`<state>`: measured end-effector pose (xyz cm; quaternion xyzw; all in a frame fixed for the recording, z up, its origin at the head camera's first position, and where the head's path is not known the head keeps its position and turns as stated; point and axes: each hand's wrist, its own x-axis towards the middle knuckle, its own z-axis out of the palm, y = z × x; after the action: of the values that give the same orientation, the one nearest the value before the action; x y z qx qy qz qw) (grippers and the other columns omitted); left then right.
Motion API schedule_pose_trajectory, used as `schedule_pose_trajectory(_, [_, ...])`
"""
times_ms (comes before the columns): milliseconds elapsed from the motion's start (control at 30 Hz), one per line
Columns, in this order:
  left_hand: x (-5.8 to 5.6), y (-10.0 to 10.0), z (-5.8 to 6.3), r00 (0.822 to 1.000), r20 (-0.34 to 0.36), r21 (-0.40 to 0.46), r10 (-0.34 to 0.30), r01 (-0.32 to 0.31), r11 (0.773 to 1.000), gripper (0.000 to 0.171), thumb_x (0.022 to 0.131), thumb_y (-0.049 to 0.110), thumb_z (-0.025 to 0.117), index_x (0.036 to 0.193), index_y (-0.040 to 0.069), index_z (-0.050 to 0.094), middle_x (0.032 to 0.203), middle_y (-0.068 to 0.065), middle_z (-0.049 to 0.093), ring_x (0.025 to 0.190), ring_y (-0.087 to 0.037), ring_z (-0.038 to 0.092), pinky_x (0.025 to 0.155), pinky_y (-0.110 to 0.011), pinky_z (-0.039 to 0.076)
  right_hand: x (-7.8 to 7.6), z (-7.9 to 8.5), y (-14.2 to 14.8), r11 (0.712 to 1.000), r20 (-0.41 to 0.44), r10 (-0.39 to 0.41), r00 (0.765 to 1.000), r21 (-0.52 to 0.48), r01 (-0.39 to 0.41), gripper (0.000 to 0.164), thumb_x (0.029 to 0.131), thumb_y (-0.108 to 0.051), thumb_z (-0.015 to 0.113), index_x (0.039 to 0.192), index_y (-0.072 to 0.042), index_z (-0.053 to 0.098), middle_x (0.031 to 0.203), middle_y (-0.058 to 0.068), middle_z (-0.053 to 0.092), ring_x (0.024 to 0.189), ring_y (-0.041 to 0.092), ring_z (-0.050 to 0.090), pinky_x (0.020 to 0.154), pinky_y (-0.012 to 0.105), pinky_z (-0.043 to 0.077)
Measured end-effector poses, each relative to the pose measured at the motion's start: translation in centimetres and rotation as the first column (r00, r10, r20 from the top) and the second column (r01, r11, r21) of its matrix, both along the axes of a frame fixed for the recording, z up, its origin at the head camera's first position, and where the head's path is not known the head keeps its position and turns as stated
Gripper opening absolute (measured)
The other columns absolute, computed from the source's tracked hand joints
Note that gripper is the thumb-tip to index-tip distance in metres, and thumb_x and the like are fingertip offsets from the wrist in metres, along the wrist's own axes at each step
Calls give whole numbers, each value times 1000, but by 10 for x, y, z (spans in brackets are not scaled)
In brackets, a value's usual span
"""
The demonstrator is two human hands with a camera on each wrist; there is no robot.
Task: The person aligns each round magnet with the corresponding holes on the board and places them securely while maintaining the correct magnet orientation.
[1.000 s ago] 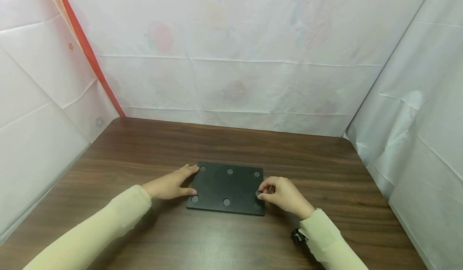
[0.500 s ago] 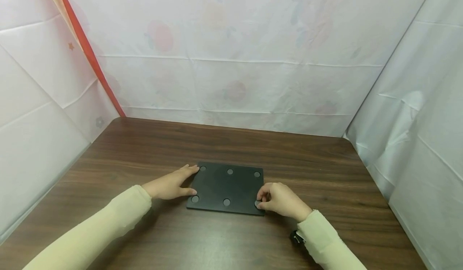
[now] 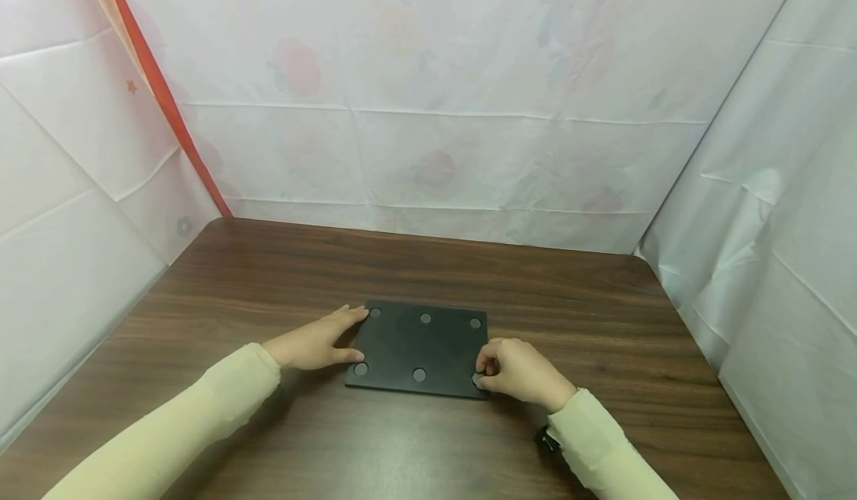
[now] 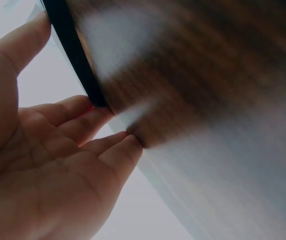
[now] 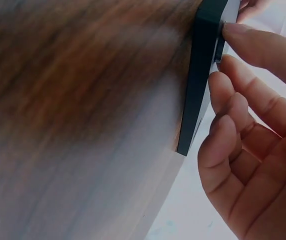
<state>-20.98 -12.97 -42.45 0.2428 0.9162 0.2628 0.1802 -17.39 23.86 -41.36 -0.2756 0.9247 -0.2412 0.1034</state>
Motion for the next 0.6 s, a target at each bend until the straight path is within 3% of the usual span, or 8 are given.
schedule_pose_trajectory(600, [-1, 0, 0, 1000, -1, -2, -2, 2, 1000, 78, 94, 34, 67, 154, 2, 28, 163, -15, 20, 152, -39, 10, 121, -56, 18, 1, -1, -1, 1000, -27, 22, 999, -9, -22, 13, 81, -14, 80, 85, -21, 70, 76, -12, 57, 66, -1, 50, 59, 20, 46])
